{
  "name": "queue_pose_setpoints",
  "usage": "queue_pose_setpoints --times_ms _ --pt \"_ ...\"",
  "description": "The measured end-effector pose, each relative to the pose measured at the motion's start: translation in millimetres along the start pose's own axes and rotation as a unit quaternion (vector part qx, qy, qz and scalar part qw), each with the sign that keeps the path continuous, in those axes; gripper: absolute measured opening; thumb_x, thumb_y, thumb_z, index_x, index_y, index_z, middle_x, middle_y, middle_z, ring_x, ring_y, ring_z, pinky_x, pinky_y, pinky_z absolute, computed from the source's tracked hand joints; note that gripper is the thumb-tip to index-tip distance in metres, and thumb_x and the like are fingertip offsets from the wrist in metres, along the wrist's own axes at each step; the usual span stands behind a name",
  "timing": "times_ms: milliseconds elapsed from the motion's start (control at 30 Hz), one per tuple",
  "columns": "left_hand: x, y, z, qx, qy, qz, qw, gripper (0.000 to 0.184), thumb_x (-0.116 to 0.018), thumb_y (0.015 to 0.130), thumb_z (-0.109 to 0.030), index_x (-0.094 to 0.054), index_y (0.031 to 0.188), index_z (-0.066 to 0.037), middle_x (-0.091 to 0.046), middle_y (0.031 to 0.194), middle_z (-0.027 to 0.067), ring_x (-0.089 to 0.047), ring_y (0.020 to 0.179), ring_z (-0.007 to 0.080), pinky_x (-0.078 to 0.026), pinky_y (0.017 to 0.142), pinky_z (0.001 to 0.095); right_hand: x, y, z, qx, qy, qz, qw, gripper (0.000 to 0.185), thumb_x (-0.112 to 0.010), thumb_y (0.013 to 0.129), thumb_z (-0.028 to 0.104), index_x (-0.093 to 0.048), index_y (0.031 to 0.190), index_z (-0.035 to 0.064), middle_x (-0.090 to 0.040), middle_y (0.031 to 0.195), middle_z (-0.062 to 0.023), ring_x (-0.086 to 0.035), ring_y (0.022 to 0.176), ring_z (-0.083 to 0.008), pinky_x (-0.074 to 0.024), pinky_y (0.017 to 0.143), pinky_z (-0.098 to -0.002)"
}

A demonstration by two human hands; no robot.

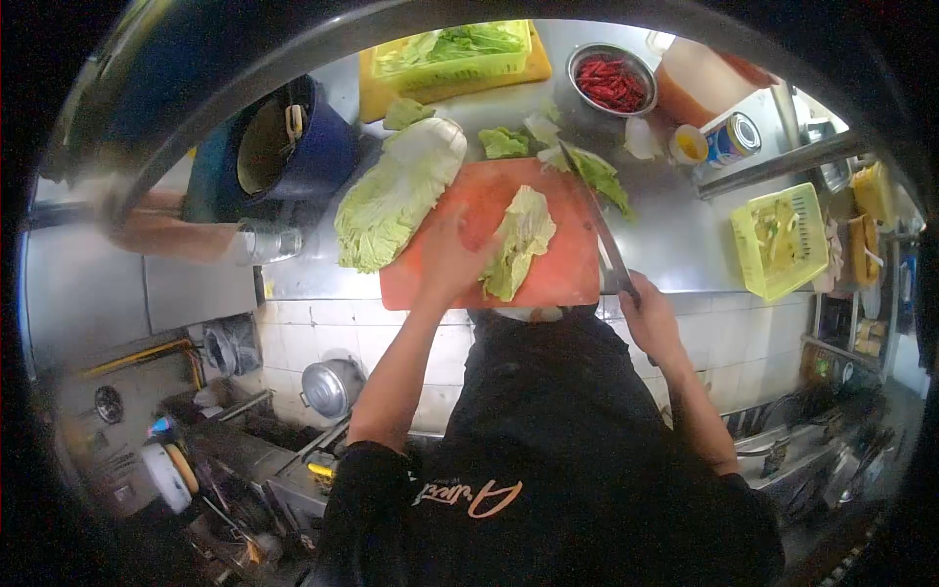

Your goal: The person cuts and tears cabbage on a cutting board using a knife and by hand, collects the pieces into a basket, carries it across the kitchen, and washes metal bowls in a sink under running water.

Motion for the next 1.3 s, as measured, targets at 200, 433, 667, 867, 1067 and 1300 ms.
queue_pose_setpoints --times_ms 200,433,667,867,1067,1300 --pt "-22 -17 31 0.037 -0.016 0.084 0.996 0.051 -0.067 0.08 -0.034 -0.055 0.119 -0.004 -0.058 0.111 0.0178 -0.054 0.108 0.034 -0.046 0.09 0.0423 -8 -10 11 0.112 0.006 0.019 0.993 0.031 -0.052 0.09 0.014 -0.05 0.119 0.003 -0.06 0.104 -0.0247 -0.058 0.091 -0.0451 -0.0478 0.077 -0.0494" --pt "-22 -30 9 -0.068 0.115 -0.037 0.99 0.046 -0.069 0.078 -0.031 -0.058 0.114 -0.004 -0.06 0.101 0.0182 -0.059 0.097 0.0325 -0.048 0.083 0.0427 23 -26 73 0.113 -0.043 0.07 0.99 0.03 -0.049 0.091 0.016 -0.046 0.118 0.0026 -0.058 0.103 -0.0237 -0.059 0.084 -0.0448 -0.0477 0.07 -0.0517" --pt "-27 -36 34 -0.023 0.009 0.022 0.999 0.044 -0.07 0.078 -0.027 -0.058 0.112 -0.002 -0.06 0.104 0.0186 -0.059 0.096 0.0348 -0.048 0.083 0.043 -10 -4 18 0.081 -0.119 0.128 0.981 0.027 -0.048 0.09 0.015 -0.044 0.112 -0.0004 -0.058 0.09 -0.0276 -0.058 0.081 -0.0465 -0.0455 0.069 -0.0548" --pt "-8 -52 18 0.019 -0.012 -0.003 1.0 0.037 -0.069 0.077 -0.021 -0.06 0.107 -0.001 -0.062 0.103 0.0188 -0.06 0.096 0.0347 -0.048 0.083 0.0422 30 -23 78 0.108 -0.024 0.075 0.991 0.027 -0.048 0.091 0.017 -0.046 0.112 0.0006 -0.059 0.092 -0.0273 -0.057 0.081 -0.0476 -0.0454 0.07 -0.0551" --pt "-16 -55 20 0.038 -0.034 0.003 0.999 0.032 -0.067 0.078 -0.016 -0.06 0.105 0.0 -0.063 0.096 0.0185 -0.062 0.09 0.0346 -0.049 0.081 0.0422 -16 2 19 0.034 -0.179 0.321 0.929 0.031 -0.047 0.091 0.022 -0.044 0.115 0.0026 -0.061 0.09 -0.0283 -0.058 0.08 -0.0483 -0.0468 0.073 -0.0556" --pt "-10 -29 -20 -0.101 -0.016 -0.069 0.992 0.036 -0.064 0.079 -0.019 -0.059 0.112 -0.004 -0.056 0.113 0.0207 -0.057 0.097 0.0352 -0.047 0.084 0.0437 10 -3 2 0.073 -0.042 0.006 0.996 0.029 -0.052 0.09 0.017 -0.051 0.116 0.0038 -0.06 0.099 -0.0245 -0.058 0.092 -0.0432 -0.0469 0.077 -0.0481"
Point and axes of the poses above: each hand's wrist, its own y-axis towards the middle knuckle, its own x-axis out of the back of the hand, z = x × y, the point moved 1 cm from there along y, towards the middle knuckle
